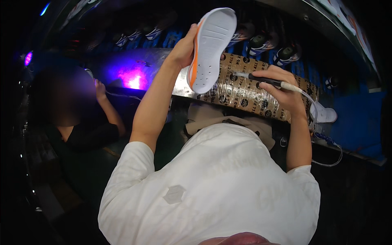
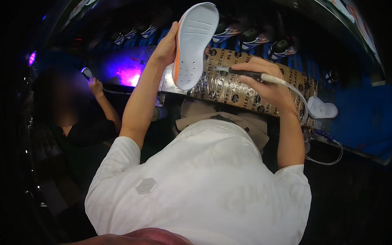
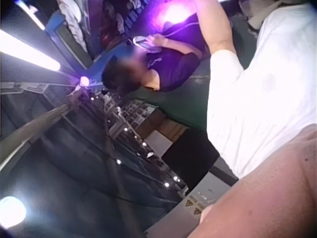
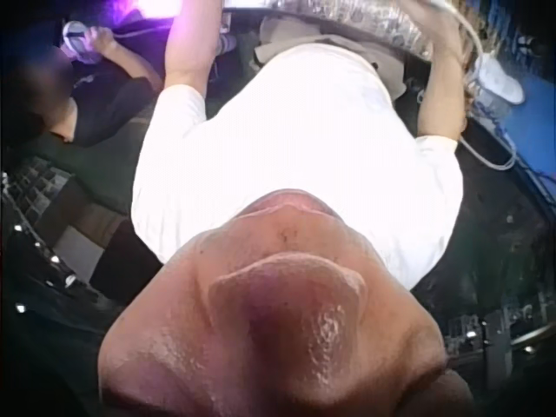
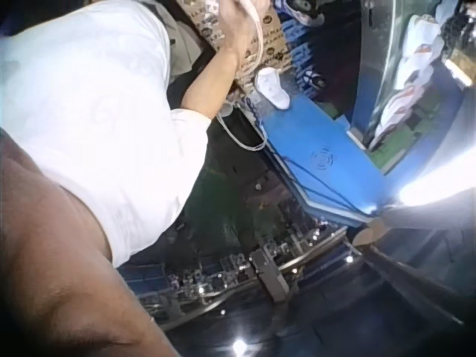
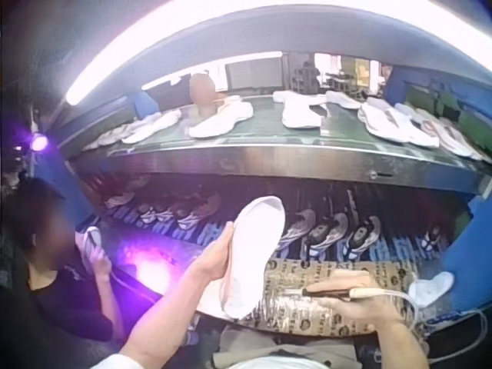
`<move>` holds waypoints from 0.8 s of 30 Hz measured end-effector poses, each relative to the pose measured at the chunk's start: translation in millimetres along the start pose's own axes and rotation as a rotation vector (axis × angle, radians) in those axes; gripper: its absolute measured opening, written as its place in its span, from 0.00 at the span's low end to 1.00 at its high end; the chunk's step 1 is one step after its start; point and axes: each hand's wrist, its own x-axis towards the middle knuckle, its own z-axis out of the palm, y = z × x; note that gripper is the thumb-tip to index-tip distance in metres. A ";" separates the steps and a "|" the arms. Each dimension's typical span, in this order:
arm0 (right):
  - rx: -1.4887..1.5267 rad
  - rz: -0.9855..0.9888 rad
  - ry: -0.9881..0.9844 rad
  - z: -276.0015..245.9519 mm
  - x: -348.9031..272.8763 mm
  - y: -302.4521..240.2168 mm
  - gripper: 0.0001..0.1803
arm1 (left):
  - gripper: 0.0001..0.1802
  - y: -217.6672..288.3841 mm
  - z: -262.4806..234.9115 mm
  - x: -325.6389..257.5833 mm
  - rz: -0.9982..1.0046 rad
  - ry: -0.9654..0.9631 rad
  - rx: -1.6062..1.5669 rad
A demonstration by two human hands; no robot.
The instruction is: The person repeatedly picks up white shoe insoles from a conveyor belt, scrubs them with a brush, and places them back on the belt. The process is continuous and repetitive throughout the clip.
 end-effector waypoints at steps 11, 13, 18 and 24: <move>0.218 0.432 0.504 45.6 -65.5 127.7 0.17 | 0.67 -106.0 -46.8 -126.2 -0.214 -0.004 -1.109; 0.177 0.459 0.510 53.7 -76.0 141.0 0.18 | 0.64 -117.0 -35.8 -135.9 -0.227 -0.160 -1.139; 0.136 0.533 0.569 75.5 -96.7 162.8 0.18 | 0.45 -124.9 1.7 -117.1 -0.263 -0.153 -1.143; 0.122 0.540 0.553 77.8 -94.7 157.4 0.18 | 0.45 -23.0 28.2 -78.1 -0.135 -0.519 -0.935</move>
